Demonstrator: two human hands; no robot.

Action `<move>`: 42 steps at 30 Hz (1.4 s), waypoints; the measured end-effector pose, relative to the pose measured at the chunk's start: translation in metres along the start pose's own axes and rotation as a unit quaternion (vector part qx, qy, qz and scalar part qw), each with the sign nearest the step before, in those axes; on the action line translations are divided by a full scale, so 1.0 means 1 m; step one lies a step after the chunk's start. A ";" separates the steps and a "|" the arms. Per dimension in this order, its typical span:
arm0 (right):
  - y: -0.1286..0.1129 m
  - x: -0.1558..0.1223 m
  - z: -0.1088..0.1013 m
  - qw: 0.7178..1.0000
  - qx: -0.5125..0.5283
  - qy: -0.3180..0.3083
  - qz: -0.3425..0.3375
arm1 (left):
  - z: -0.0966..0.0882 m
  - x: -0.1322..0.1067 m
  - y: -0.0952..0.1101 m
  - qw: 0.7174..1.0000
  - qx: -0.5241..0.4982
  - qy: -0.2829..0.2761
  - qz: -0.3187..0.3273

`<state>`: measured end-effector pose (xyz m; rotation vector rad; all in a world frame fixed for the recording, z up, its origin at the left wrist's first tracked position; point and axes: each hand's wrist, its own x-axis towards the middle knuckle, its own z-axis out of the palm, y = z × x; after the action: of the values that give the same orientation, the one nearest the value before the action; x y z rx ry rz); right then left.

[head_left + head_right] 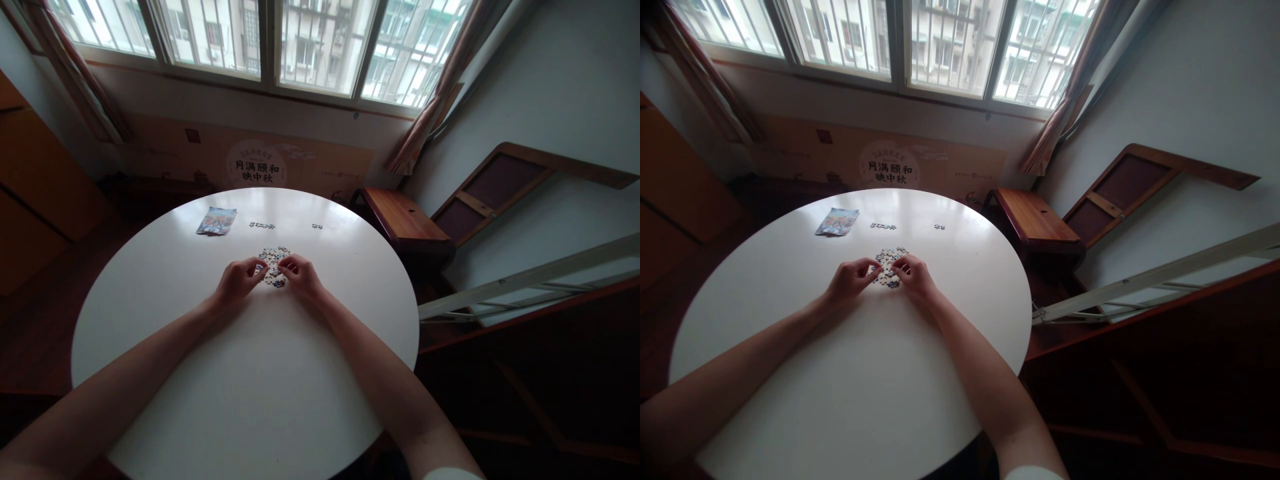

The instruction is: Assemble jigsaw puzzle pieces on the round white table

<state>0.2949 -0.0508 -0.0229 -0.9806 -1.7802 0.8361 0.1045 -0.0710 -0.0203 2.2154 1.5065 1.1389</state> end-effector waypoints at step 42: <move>0.000 -0.001 0.001 1.000 -0.011 -0.005 -0.004 | 0.001 0.000 0.000 1.000 -0.015 0.006 0.004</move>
<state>0.2940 -0.0521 -0.0236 -0.9848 -1.8053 0.8194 0.1049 -0.0710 -0.0209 2.2013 1.4754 1.1725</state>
